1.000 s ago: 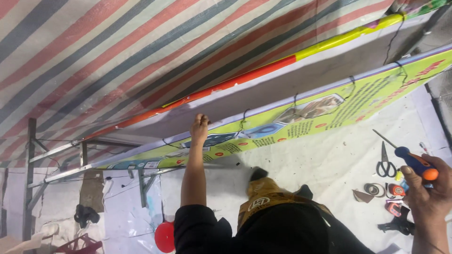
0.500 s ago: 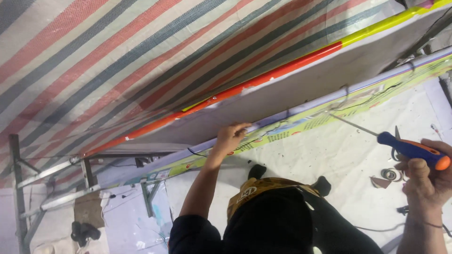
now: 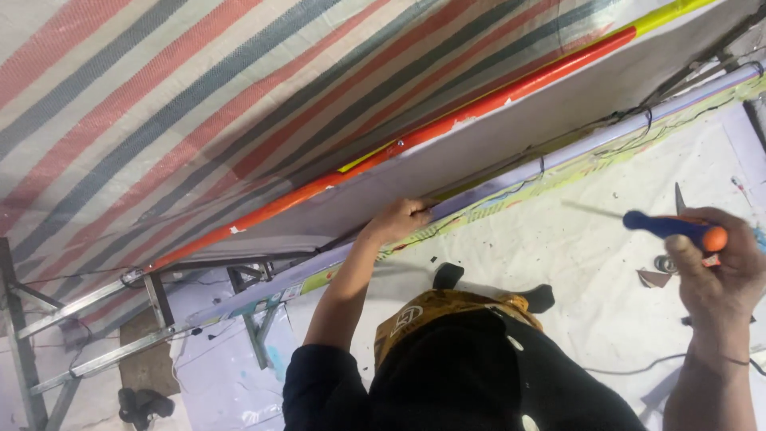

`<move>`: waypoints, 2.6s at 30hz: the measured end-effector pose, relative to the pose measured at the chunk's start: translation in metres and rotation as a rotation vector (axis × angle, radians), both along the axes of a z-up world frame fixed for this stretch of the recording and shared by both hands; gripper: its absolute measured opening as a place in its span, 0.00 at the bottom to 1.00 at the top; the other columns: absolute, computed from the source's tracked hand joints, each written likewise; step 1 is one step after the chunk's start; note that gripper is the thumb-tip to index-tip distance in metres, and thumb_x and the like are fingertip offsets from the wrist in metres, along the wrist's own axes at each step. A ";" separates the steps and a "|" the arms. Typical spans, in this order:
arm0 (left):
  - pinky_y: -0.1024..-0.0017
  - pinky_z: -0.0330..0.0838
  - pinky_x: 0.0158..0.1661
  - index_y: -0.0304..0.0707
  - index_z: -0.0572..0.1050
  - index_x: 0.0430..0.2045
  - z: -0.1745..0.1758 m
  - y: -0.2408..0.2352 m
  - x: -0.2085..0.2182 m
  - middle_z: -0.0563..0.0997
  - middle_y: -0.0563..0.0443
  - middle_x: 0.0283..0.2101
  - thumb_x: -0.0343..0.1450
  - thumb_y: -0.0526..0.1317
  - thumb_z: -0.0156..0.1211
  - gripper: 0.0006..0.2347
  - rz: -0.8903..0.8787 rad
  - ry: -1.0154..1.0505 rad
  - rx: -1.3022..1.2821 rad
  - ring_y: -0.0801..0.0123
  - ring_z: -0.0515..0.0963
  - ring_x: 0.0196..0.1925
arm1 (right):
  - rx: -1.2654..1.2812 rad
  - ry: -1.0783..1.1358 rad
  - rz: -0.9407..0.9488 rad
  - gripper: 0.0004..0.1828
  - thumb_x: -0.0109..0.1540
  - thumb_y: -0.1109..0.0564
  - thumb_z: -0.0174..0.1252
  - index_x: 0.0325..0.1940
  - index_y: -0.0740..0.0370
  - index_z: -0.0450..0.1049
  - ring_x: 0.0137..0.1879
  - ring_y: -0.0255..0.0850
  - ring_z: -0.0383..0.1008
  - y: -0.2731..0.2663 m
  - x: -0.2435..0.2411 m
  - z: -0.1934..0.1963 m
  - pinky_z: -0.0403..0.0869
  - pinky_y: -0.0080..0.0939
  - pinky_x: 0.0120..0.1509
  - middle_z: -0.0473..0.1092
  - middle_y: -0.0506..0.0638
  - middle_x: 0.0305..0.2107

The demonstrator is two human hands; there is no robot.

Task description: Assembling a large banner into a frame by tucking the edges with a screwdriver

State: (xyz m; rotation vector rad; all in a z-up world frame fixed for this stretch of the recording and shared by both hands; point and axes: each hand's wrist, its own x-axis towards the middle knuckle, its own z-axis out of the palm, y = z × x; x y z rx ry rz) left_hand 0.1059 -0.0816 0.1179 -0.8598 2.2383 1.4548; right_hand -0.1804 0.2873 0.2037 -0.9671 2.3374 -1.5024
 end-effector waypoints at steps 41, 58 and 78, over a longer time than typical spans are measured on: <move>0.67 0.76 0.42 0.43 0.82 0.40 -0.073 0.042 0.023 0.77 0.55 0.38 0.75 0.45 0.60 0.08 0.173 0.704 -0.916 0.63 0.82 0.40 | 0.560 0.449 0.402 0.49 0.51 0.56 0.65 0.75 0.24 0.61 0.39 0.52 0.81 -0.158 0.070 -0.121 0.82 0.54 0.43 0.70 0.41 0.46; 0.59 0.74 0.42 0.47 0.79 0.32 -0.058 0.019 0.008 0.81 0.55 0.45 0.65 0.50 0.59 0.11 0.234 0.222 -0.353 0.58 0.84 0.41 | -0.236 0.072 0.416 0.15 0.65 0.66 0.62 0.54 0.66 0.66 0.43 0.40 0.73 -0.152 0.079 0.120 0.73 0.37 0.50 0.72 0.55 0.43; 0.66 0.78 0.43 0.53 0.83 0.35 -0.075 0.033 0.023 0.82 0.54 0.36 0.68 0.45 0.67 0.06 0.288 0.579 -0.464 0.56 0.85 0.41 | -0.279 0.120 0.552 0.25 0.66 0.41 0.55 0.54 0.65 0.68 0.39 0.46 0.71 -0.194 0.109 0.100 0.72 0.45 0.47 0.72 0.60 0.41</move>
